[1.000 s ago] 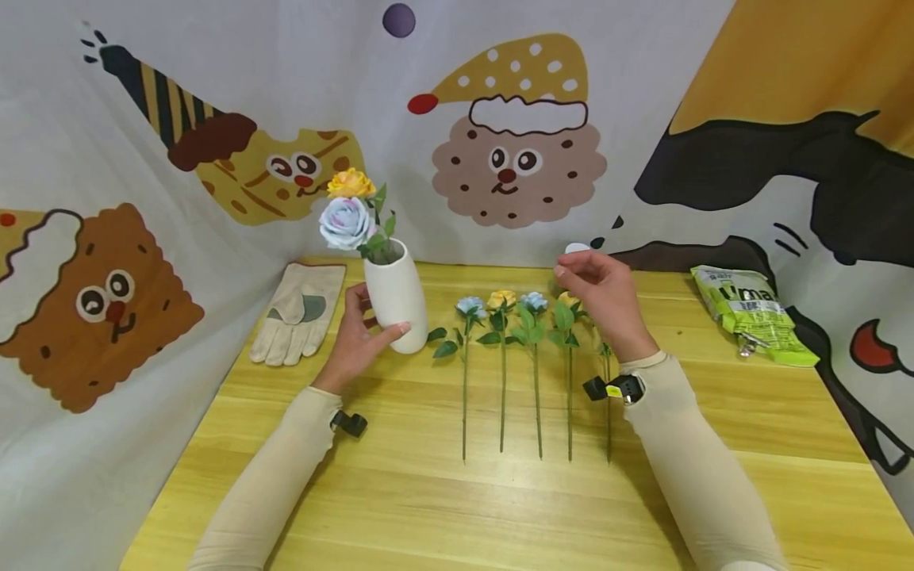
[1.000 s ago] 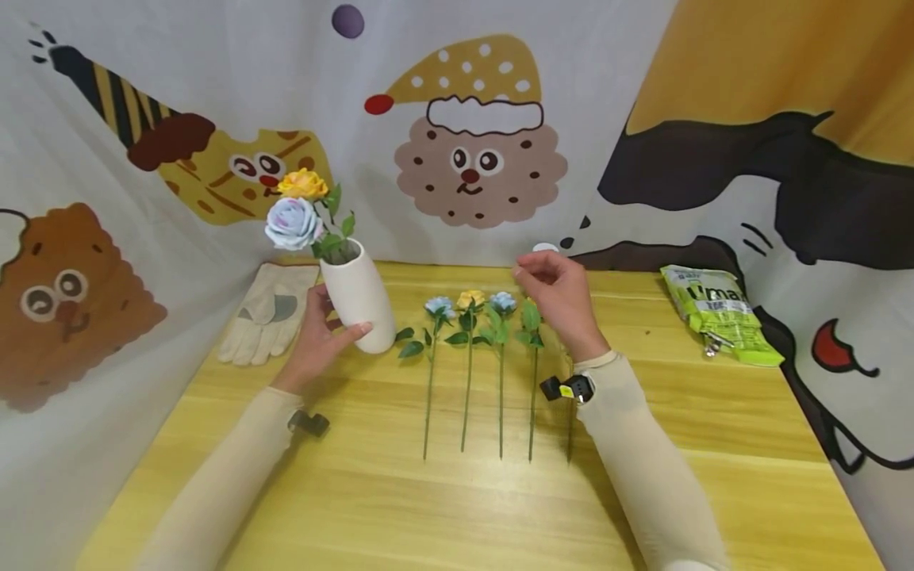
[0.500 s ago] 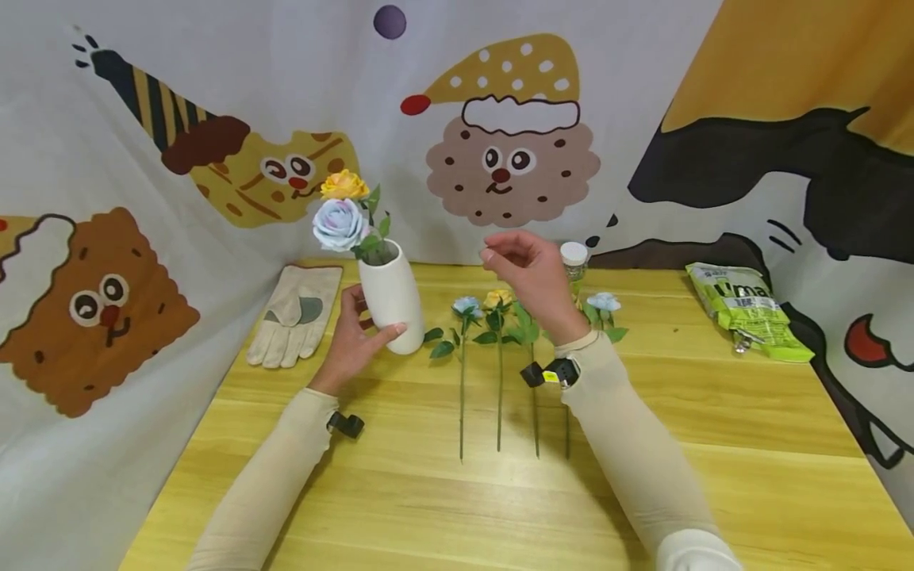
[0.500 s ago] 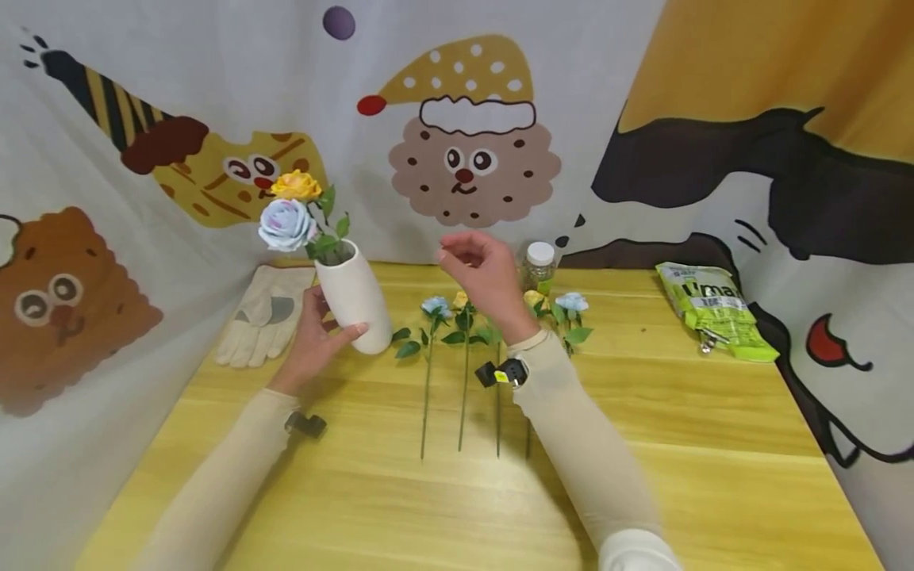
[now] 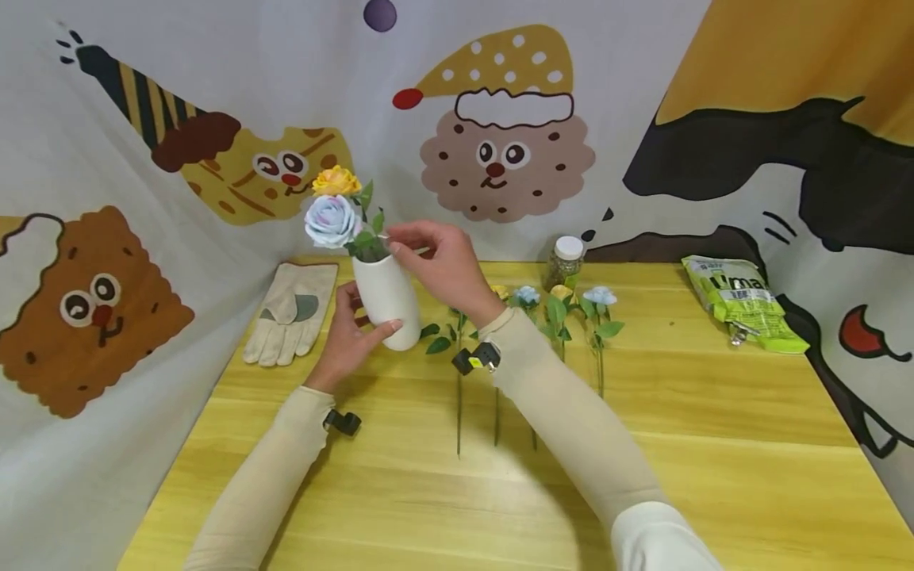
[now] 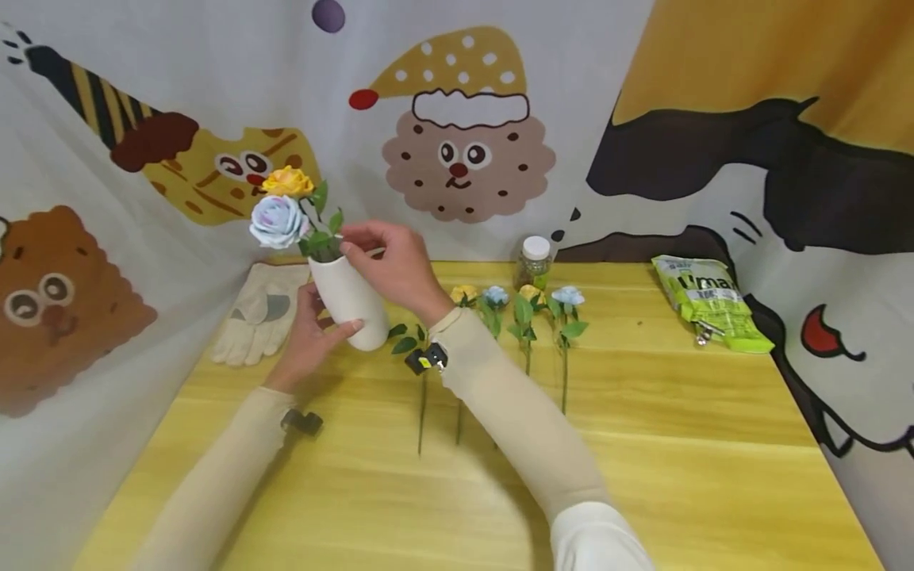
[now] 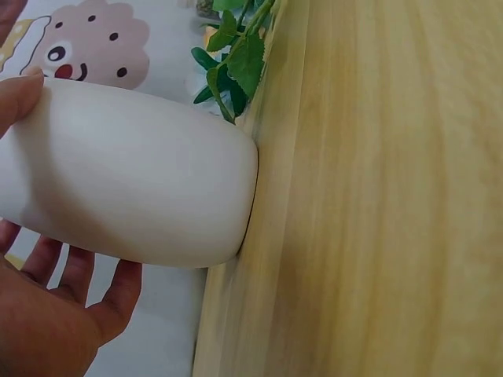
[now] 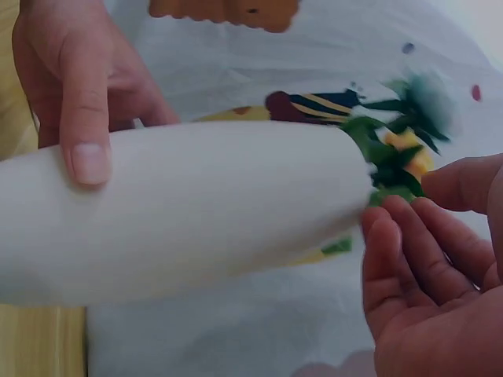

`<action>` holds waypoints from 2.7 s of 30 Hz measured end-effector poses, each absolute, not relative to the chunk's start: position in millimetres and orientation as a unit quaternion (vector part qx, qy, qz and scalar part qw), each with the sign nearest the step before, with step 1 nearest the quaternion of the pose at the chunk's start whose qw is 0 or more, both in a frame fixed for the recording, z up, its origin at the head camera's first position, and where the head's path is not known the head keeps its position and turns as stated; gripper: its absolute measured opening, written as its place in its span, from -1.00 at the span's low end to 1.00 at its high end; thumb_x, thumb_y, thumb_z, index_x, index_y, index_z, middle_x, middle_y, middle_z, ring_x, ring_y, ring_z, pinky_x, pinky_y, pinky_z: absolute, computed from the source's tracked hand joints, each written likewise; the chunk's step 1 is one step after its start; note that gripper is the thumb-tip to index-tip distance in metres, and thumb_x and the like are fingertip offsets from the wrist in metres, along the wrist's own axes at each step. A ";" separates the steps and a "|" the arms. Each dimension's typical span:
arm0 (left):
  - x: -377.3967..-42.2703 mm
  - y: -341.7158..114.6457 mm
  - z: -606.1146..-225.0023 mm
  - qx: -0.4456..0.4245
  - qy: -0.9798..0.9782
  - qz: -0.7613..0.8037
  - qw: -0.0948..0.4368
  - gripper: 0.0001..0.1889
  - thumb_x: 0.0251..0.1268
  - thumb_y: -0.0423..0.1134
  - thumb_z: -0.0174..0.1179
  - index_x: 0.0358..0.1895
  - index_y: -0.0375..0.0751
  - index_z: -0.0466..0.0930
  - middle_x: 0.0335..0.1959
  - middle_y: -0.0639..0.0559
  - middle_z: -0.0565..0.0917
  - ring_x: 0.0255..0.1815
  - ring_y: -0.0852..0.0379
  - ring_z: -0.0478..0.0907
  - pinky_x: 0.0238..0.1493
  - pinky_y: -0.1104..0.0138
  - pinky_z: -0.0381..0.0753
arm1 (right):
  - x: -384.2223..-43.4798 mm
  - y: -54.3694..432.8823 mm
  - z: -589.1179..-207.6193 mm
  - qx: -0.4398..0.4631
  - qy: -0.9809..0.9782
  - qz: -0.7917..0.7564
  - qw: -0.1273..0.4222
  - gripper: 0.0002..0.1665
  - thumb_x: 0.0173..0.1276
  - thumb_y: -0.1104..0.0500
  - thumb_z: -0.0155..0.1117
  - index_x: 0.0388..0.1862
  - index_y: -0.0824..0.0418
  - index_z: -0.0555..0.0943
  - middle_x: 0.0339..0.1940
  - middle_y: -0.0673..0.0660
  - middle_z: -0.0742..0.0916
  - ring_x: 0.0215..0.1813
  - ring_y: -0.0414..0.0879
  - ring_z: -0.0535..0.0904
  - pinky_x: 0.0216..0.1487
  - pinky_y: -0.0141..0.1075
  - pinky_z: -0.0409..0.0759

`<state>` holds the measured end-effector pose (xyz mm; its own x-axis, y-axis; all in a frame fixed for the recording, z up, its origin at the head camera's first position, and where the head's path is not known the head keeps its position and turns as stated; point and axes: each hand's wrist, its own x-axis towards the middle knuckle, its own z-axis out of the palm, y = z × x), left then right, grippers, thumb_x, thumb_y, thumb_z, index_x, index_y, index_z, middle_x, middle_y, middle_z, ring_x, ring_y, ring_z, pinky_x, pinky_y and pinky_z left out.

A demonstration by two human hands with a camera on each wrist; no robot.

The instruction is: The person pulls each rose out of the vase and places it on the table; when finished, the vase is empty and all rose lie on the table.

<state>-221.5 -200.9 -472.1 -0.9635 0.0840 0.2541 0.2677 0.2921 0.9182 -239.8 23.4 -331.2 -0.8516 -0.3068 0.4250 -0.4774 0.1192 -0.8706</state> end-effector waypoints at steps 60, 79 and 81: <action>-221.6 -202.7 -471.4 -0.112 -0.793 -0.595 0.071 -0.09 0.24 -0.19 0.53 0.52 -0.15 0.10 0.41 -0.16 0.34 0.38 -0.22 0.38 0.34 -0.12 0.47 | -229.4 20.3 -285.1 0.283 -0.624 0.702 0.192 -0.57 0.46 0.42 0.28 0.29 0.45 0.58 0.05 0.37 0.75 -0.14 -0.09 0.73 -0.29 -0.25 0.75; -222.6 -203.1 -473.6 -0.115 -0.790 -0.598 0.076 -0.09 0.23 -0.24 0.53 0.52 -0.18 0.10 0.40 -0.18 0.34 0.39 -0.19 0.39 0.35 -0.15 0.46 | -222.3 80.5 -296.4 0.220 -0.435 0.809 0.329 -0.81 0.53 0.46 0.16 0.00 0.27 0.60 -0.18 0.08 0.79 -0.28 -0.07 0.78 -0.45 -0.32 0.69; -222.6 -203.1 -473.7 -0.116 -0.790 -0.598 0.076 -0.09 0.22 -0.23 0.53 0.52 -0.17 0.10 0.40 -0.17 0.34 0.39 -0.21 0.39 0.34 -0.15 0.46 | -220.4 88.5 -298.8 0.198 -0.418 0.823 0.330 -0.86 0.54 0.44 0.16 -0.02 0.30 0.58 -0.20 0.13 0.76 -0.29 -0.05 0.78 -0.47 -0.30 0.69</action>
<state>-222.6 -203.1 -473.7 -0.9615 0.0919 0.2591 0.2743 0.2589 0.9261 -220.4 88.5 -298.8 -0.7036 0.3786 0.6013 -0.7088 -0.4329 -0.5569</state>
